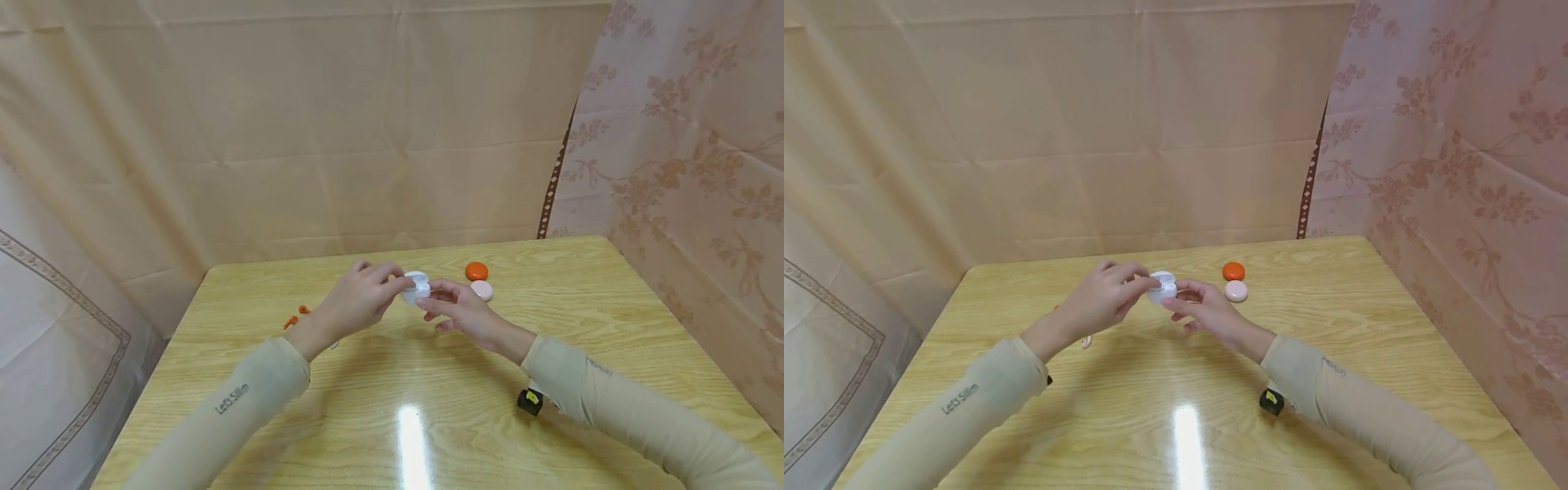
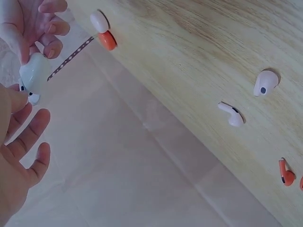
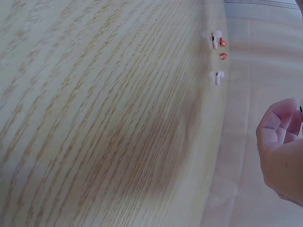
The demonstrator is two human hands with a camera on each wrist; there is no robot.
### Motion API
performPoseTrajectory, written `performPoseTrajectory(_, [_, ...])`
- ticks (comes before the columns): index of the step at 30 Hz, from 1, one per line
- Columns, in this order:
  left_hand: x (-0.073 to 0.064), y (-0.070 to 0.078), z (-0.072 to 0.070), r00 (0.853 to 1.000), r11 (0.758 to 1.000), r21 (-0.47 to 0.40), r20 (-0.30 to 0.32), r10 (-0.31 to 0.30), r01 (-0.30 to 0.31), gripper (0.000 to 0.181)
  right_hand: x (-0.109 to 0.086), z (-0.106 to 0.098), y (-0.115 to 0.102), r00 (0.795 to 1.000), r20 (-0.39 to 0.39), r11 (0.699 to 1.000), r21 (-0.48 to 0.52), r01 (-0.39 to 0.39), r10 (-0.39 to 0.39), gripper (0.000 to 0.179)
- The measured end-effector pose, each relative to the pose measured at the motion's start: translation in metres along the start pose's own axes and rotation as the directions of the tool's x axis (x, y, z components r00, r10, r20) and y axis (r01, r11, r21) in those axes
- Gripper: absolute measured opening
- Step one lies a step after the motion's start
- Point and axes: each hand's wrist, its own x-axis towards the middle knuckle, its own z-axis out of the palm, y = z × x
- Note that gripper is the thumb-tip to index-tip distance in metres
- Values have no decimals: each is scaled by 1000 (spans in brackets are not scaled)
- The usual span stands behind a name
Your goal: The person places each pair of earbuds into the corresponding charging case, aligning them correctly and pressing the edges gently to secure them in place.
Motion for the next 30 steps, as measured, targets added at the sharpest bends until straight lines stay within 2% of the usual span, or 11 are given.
performPoseTrajectory(9, [2, 2, 0, 1000, 1000, 6, 30, 9, -9, 28, 0, -1, 1, 1000, 5, 1000, 5, -7, 7, 42])
performPoseTrajectory(22, [13, 8, -9, 987, 993, 111, 158, 29, -47, 36, 0, 0, 3, 1000, 12, 1000, -17, -6, 6, 40])
performPoseTrajectory(30, [14, 9, -11, 984, 989, 139, 178, 24, -49, 40, 3, 0, 6, 1000, 24, 1000, -23, -1, 1, 38])
